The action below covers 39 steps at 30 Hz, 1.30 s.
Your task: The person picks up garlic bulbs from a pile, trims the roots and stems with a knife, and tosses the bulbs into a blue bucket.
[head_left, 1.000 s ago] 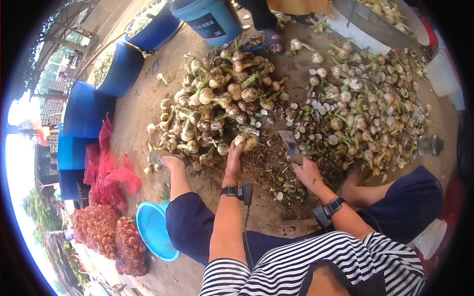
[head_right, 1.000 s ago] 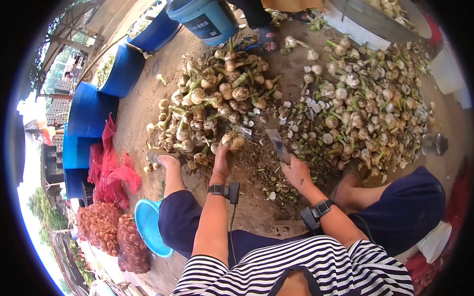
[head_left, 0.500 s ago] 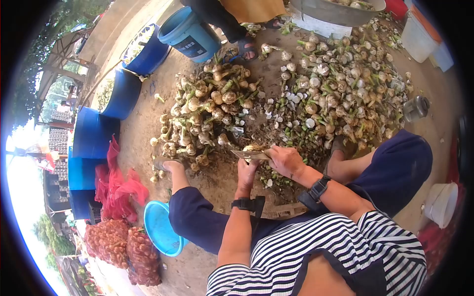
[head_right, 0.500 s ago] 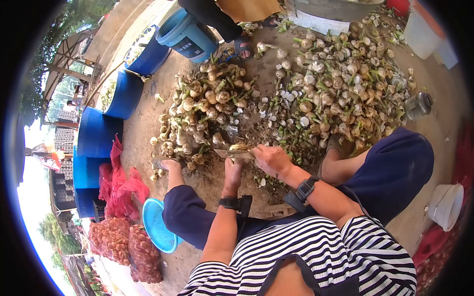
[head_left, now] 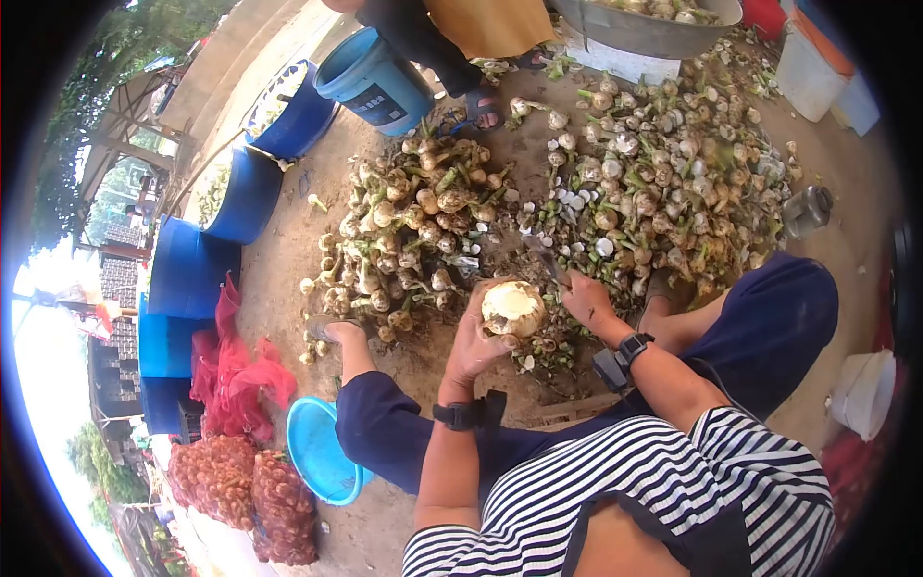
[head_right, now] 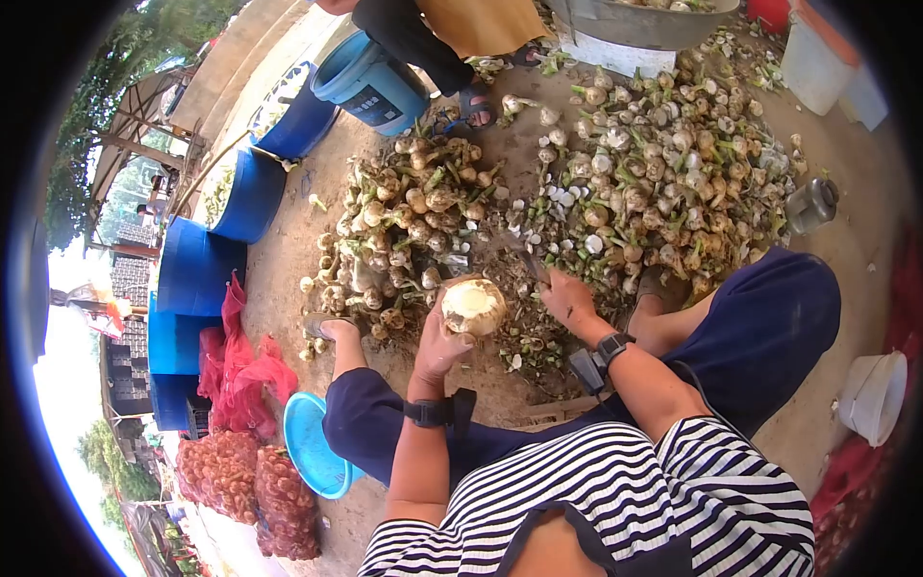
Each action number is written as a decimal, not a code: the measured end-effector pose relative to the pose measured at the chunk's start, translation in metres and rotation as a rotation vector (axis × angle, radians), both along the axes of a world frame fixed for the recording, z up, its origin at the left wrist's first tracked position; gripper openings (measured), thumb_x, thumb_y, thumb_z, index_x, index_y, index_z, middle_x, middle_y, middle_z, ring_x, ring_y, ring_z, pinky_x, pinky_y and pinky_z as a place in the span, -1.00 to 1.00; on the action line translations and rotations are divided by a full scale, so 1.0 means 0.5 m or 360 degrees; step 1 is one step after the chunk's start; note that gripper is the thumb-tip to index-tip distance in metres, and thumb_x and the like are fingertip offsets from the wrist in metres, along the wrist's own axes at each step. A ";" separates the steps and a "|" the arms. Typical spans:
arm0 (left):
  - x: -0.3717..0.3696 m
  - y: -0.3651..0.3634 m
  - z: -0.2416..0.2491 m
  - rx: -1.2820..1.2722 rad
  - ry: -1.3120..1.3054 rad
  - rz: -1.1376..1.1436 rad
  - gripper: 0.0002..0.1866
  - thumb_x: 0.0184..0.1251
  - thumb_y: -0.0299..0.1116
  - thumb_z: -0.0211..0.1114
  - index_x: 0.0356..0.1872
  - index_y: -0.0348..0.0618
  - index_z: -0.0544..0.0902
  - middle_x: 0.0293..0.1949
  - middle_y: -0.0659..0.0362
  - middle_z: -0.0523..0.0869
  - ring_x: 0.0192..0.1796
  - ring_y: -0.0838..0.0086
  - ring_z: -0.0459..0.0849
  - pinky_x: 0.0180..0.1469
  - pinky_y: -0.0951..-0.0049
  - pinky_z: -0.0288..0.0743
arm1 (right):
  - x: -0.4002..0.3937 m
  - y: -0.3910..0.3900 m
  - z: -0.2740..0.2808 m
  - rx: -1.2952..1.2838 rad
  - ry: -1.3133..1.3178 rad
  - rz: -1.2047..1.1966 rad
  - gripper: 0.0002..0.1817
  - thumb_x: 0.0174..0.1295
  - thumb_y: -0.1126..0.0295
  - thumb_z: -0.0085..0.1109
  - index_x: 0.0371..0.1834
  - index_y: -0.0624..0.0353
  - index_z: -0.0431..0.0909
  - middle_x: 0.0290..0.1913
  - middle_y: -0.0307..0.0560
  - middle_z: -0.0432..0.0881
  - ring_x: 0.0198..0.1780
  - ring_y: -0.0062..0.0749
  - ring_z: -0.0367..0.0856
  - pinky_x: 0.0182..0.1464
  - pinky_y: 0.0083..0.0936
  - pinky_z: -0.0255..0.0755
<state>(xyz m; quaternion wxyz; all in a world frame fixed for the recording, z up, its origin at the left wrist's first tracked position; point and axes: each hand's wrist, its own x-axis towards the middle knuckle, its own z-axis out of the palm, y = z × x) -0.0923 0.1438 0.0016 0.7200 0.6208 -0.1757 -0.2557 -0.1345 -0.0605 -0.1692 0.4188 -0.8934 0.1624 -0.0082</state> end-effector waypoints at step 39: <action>0.358 0.010 -0.351 0.2286 -0.0222 0.0831 0.12 0.08 0.21 0.46 0.50 -0.27 0.12 0.53 -0.11 0.11 0.56 0.04 0.07 0.51 -0.13 -0.07 | 0.025 0.032 -0.108 0.0637 0.0828 -0.0131 -0.64 0.26 0.28 0.14 0.01 0.32 0.55 -0.50 -0.05 0.59 -0.53 -0.37 0.60 -0.44 -0.28 0.43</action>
